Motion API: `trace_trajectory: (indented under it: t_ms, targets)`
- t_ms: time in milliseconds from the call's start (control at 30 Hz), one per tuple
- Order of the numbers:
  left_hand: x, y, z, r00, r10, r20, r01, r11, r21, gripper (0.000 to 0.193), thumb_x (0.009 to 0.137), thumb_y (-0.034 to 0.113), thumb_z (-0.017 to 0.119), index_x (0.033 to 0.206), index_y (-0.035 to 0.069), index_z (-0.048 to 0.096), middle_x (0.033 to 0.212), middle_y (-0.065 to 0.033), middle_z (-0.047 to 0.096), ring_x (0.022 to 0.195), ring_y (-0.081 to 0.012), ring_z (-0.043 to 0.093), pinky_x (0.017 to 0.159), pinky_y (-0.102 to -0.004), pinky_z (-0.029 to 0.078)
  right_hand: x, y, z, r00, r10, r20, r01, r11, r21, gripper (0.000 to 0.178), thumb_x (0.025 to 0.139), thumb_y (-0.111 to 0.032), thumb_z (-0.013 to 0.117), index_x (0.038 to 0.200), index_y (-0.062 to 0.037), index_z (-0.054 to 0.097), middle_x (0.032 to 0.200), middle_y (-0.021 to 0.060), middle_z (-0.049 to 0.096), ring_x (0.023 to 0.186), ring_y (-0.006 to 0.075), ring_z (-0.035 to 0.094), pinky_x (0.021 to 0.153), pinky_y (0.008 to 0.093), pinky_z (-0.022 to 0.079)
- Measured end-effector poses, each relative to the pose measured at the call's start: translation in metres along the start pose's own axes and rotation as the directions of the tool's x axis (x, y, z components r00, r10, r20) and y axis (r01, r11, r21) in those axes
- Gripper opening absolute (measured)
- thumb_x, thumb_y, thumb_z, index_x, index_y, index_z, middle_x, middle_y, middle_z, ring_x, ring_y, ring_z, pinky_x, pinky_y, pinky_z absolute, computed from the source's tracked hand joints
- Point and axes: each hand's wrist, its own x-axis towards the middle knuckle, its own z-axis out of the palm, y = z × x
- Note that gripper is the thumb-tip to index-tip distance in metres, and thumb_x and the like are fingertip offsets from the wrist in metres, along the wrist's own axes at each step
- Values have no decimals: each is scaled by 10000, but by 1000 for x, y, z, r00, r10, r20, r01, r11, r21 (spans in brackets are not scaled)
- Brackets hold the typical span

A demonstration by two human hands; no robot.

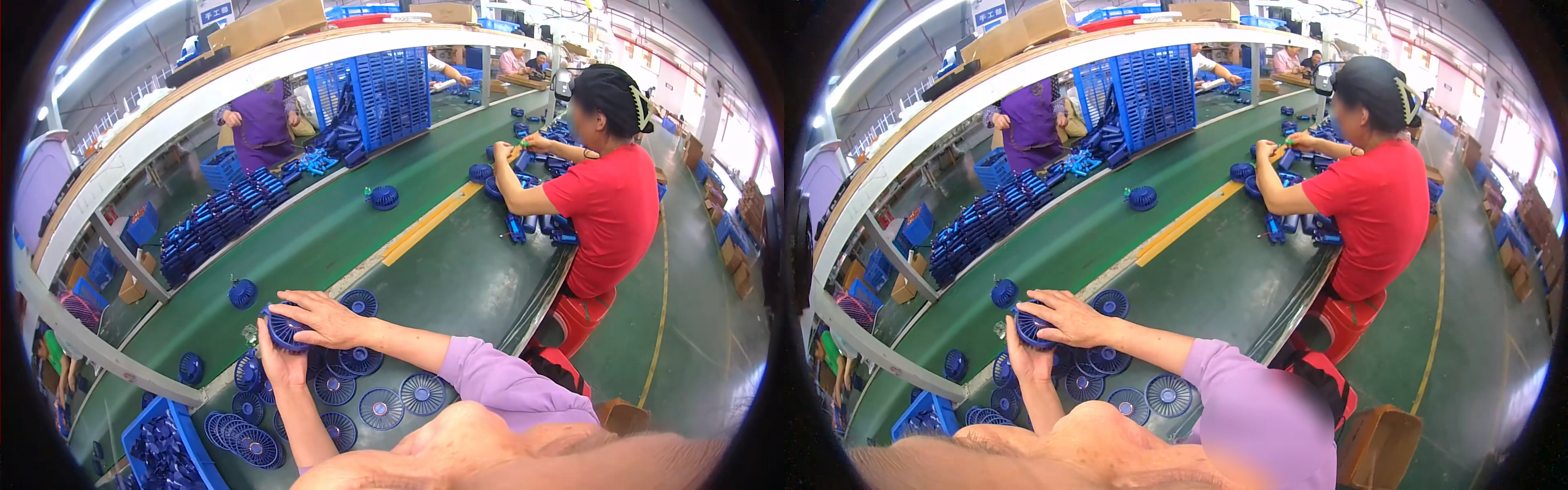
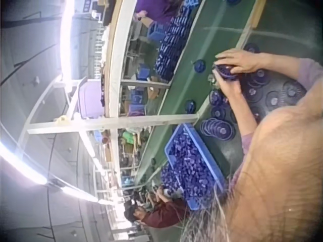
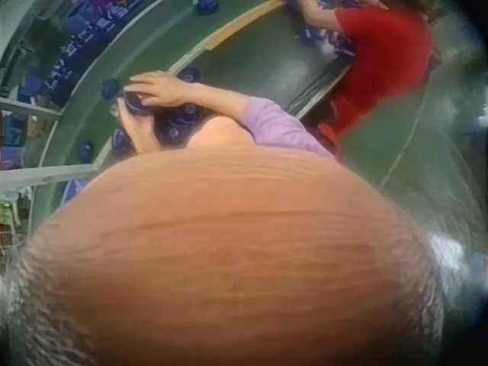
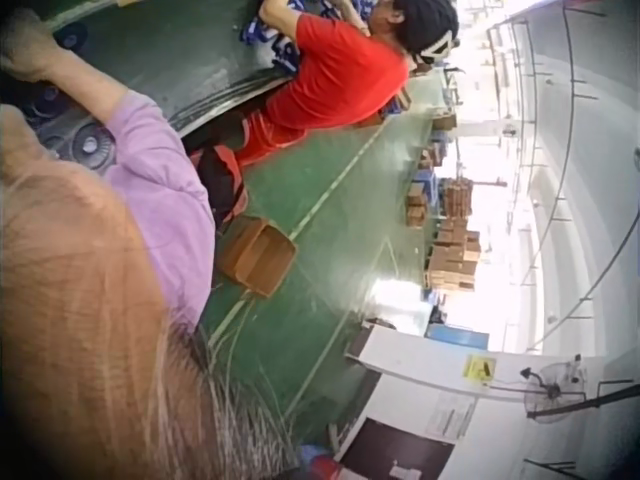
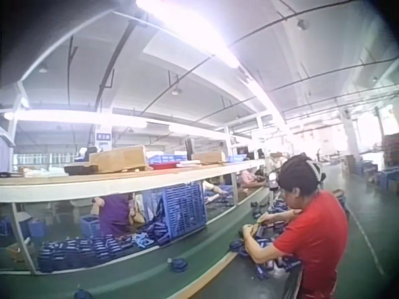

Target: The person assembles portable fans by fitting fan grilles onto fan bodies by hand, then places the assembled fans onto the conveyor belt.

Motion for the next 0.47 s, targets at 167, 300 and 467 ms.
trace_trajectory:
  t_ms: [167,300,467]
  targets:
    - [-9,-16,27,928,332,-172,-272,915,297,410,1018,400,411,1243,75,522,1177,-64,591,1070,-186,586,907,-354,484,-1,3,8,1000,-8,6,7,975,220,926,872,-739,299,1476,-38,265,1489,257,288,1361,414,322,1105,471,281]
    - [-16,-34,43,812,573,-108,-426,709,562,424,1041,359,366,1277,20,462,1199,-95,546,1078,-181,562,912,-343,468,-2,-4,11,997,3,-72,25,921,389,872,921,-661,334,1482,-4,213,1486,246,303,1381,387,309,1123,436,265]
    - [-19,-38,38,744,663,84,-516,491,702,417,1034,349,376,1299,27,366,1257,-133,499,1158,-227,509,971,-373,430,0,-14,17,996,39,-79,1,893,451,770,954,-531,385,1493,-18,188,1521,209,257,1419,354,240,1159,414,190]
